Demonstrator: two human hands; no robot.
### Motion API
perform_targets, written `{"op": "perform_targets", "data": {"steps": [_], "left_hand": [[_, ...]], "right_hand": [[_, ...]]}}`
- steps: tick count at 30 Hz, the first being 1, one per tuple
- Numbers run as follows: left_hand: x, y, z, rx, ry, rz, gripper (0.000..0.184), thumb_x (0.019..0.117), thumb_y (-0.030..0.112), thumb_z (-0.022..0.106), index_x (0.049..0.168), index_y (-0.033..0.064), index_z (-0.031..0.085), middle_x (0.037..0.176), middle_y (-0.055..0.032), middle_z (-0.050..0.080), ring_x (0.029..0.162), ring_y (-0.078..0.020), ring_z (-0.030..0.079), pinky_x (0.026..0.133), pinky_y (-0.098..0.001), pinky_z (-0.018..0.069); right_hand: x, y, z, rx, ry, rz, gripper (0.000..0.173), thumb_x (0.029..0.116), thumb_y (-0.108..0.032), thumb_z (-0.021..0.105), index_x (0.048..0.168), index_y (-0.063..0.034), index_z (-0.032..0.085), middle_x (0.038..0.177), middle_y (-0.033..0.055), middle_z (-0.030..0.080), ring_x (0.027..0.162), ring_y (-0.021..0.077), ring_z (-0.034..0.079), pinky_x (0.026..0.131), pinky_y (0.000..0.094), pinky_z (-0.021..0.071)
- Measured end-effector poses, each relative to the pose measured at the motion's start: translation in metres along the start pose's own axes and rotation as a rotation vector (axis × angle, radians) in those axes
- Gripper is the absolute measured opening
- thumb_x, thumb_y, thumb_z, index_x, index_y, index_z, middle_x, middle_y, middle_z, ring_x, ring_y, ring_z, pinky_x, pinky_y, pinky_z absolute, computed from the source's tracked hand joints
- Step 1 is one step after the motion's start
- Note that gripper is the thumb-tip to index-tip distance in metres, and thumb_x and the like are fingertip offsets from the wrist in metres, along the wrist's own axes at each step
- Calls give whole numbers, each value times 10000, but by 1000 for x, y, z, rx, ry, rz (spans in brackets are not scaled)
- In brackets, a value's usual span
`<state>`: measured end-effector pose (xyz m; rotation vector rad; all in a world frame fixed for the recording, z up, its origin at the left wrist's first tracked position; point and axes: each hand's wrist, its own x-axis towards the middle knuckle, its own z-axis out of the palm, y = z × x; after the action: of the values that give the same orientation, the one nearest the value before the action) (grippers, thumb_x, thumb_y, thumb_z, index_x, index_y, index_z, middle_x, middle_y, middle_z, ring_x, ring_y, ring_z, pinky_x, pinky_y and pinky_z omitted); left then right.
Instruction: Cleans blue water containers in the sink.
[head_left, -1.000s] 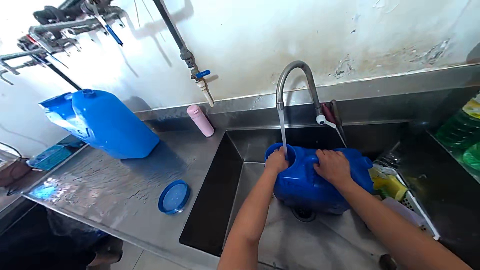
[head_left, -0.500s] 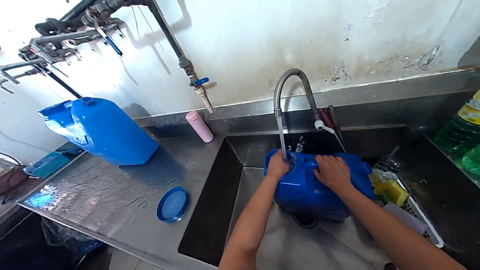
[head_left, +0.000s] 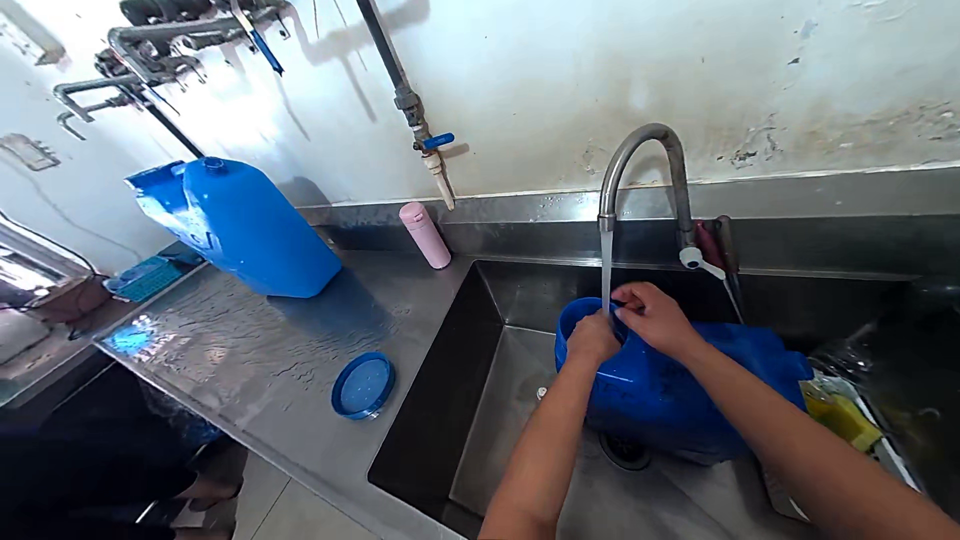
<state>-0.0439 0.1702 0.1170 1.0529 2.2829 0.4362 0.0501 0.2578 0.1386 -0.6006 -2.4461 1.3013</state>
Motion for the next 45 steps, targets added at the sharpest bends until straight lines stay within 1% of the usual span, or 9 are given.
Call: {"op": "perform_targets", "data": {"steps": [5, 10, 12, 14, 17, 19, 23, 36, 45], "left_hand": [[-8, -3, 1, 8, -37, -20, 446, 1019, 136, 534, 1448, 17, 499, 1412, -236, 570, 1323, -393, 550, 1038, -623, 452], [-20, 2, 0, -23, -35, -4, 514, 1056, 312, 530, 1466, 4, 500, 1506, -225, 500, 1405, -367, 475, 1103, -597, 395], [-19, 4, 1, -8, -15, 17, 516, 1041, 295, 564, 1463, 3, 509, 1524, -228, 478, 1422, -367, 454, 1115, -584, 395], [-17, 7, 1, -36, 33, -14, 536, 1045, 277, 555, 1496, 5, 457, 1524, -237, 467, 1387, -381, 491, 1087, -586, 423], [-8, 7, 4, -41, 28, -60, 552, 1080, 302, 474, 1562, 57, 362, 1508, -216, 494, 1369, -366, 518, 1086, -582, 435], [-7, 5, 7, -31, 7, -52, 544, 1073, 273, 484, 1550, 40, 363, 1510, -228, 480, 1359, -369, 525, 1082, -577, 441], [-11, 1, 13, -28, 11, 0, 526, 1031, 124, 512, 1530, 16, 383, 1564, -237, 393, 1394, -365, 482, 1107, -543, 433], [-13, 1, 9, -131, 80, -35, 550, 1103, 365, 434, 1523, 18, 353, 1337, -238, 615, 1271, -363, 602, 1051, -564, 470], [-13, -1, 10, -71, 53, 1, 500, 1085, 290, 479, 1500, 22, 403, 1397, -221, 585, 1312, -351, 574, 1058, -573, 465]], "right_hand": [[60, -21, 40, 577, 65, 230, 236, 1113, -111, 423, 1167, 58, 578, 735, 14, 562, 521, 33, 502, 516, 171, 453], [58, -21, 65, 687, -14, 216, 449, 1145, -312, 286, 756, -148, 442, 508, -104, 316, 399, 9, 277, 415, 172, 260], [43, -10, 55, 363, -24, 41, 331, 1070, -180, 480, 764, -61, 524, 622, -34, 416, 535, 53, 404, 542, 222, 362], [21, 5, 26, 12, -62, -114, 270, 972, -128, 627, 847, 111, 614, 957, 234, 602, 932, 309, 582, 861, 460, 465], [-15, 41, -18, -421, -181, -16, 437, 905, -183, 746, 1204, 111, 623, 1359, 354, 536, 1272, 515, 528, 1033, 653, 431], [-38, 50, -28, -642, -248, 134, 483, 946, -162, 712, 1336, 83, 569, 1318, 353, 590, 1237, 533, 572, 1005, 688, 434], [-54, 46, -11, -740, -116, 176, 315, 972, -105, 653, 1217, 92, 626, 1178, 321, 673, 1164, 496, 632, 993, 643, 443], [-50, 50, -2, -768, -9, 167, 312, 954, -113, 659, 1206, 71, 651, 1193, 299, 684, 1180, 462, 639, 1015, 633, 430], [-51, 53, 4, -796, 55, 144, 310, 933, -125, 679, 1163, 82, 653, 1157, 310, 689, 1148, 484, 646, 976, 653, 438]]}}
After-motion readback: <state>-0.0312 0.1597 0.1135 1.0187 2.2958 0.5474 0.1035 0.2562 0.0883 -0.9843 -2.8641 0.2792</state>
